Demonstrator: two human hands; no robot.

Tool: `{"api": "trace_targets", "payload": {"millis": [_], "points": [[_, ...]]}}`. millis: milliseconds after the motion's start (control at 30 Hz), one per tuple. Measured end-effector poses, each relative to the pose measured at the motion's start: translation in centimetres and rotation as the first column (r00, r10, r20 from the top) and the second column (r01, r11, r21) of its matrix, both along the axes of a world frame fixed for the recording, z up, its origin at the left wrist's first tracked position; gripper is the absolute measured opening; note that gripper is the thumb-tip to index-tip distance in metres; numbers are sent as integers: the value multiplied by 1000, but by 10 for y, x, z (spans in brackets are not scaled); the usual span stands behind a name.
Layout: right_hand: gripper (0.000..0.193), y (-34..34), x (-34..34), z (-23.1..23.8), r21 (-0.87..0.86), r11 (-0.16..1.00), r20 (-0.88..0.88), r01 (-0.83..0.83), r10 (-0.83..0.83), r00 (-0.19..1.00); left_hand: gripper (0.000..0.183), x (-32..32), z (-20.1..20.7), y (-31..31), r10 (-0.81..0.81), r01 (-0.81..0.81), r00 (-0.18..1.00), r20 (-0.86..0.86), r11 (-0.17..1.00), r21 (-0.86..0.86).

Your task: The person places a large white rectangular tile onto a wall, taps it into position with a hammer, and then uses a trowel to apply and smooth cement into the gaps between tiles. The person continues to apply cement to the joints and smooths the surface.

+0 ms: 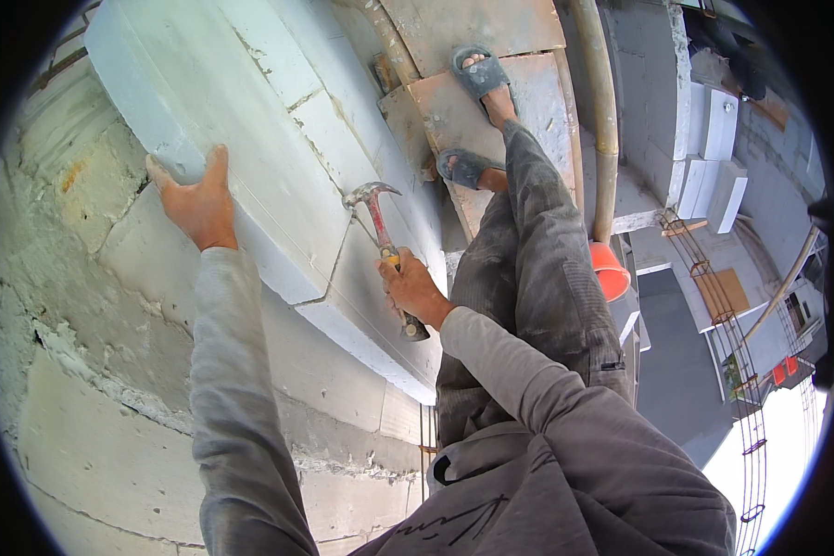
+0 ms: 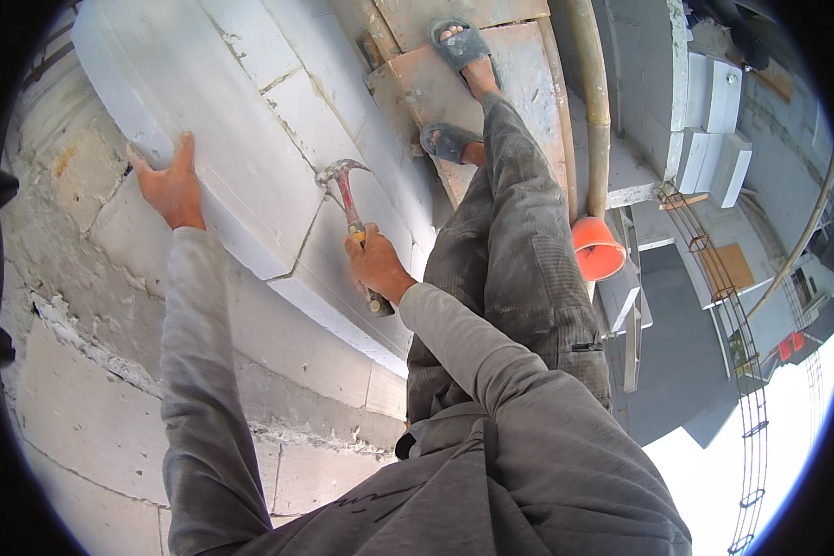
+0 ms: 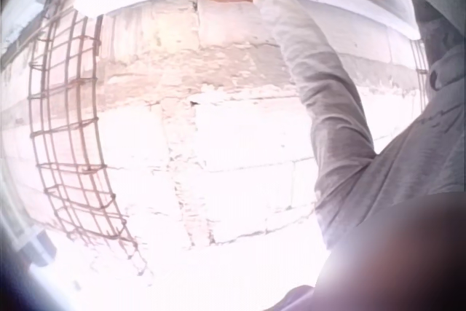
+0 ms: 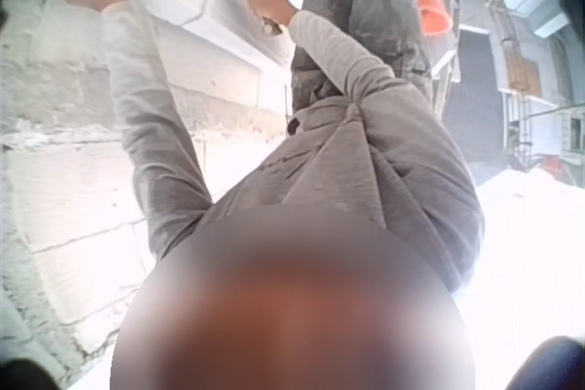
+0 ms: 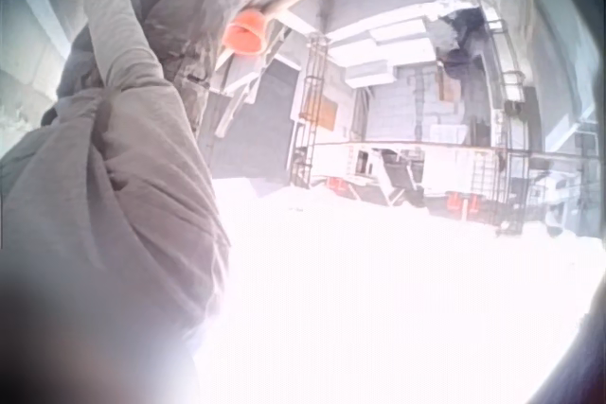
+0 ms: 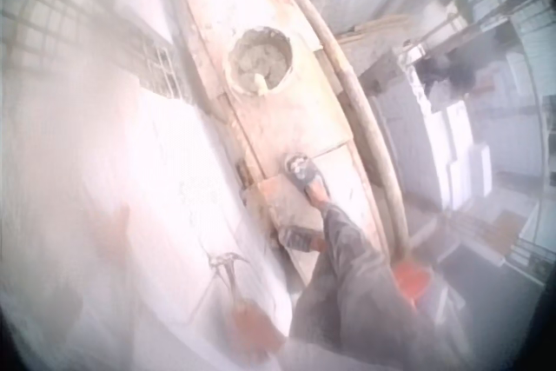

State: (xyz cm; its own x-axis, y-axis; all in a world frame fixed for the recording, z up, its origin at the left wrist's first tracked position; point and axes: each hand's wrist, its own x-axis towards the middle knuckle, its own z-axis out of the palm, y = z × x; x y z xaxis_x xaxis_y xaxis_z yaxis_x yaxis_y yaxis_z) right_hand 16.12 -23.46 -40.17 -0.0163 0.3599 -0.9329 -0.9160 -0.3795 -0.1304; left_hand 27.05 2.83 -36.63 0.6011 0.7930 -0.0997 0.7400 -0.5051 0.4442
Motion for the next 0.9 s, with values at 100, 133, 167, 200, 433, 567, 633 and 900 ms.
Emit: {"api": "trace_targets", "payload": {"millis": [100, 133, 167, 200, 433, 567, 633, 900], "points": [[27, 8, 2, 0, -27, 999, 47, 45, -44, 998, 94, -2, 1, 0, 16, -16, 1000, -11, 1000, -5], [27, 10, 1, 0, 0, 997, 38, 74, -74, 997, 94, -3, 2, 0, 3, -3, 1000, 2, 1000, -5], [27, 12, 2, 0, 67, 992, 2, 111, -111, 994, 94, -3, 2, 1, 24, -24, 1000, -5, 1000, -18], [27, 13, 3, 0, 103, 995, 52, -10, 5, 999, 94, -4, 2, 1, 32, -32, 999, -3, 999, -27], [34, 38, 75, -13, 77, 974, 193, 214, -226, 955, 94, -2, 4, -3, 79, -79, 997, 5, 997, -5], [30, 104, 155, -30, 150, 932, 351, 330, -362, 863, 95, 0, 9, -5, 98, -97, 995, 33, 995, -25], [30, 146, 179, -35, 183, 948, 372, 259, -311, 874, 96, 0, 10, -6, 111, -111, 994, -8, 994, -17], [31, 187, 222, -45, 162, 966, 423, 202, -253, 870, 98, -3, 8, -5, 130, -130, 992, 4, 991, -43]]}}
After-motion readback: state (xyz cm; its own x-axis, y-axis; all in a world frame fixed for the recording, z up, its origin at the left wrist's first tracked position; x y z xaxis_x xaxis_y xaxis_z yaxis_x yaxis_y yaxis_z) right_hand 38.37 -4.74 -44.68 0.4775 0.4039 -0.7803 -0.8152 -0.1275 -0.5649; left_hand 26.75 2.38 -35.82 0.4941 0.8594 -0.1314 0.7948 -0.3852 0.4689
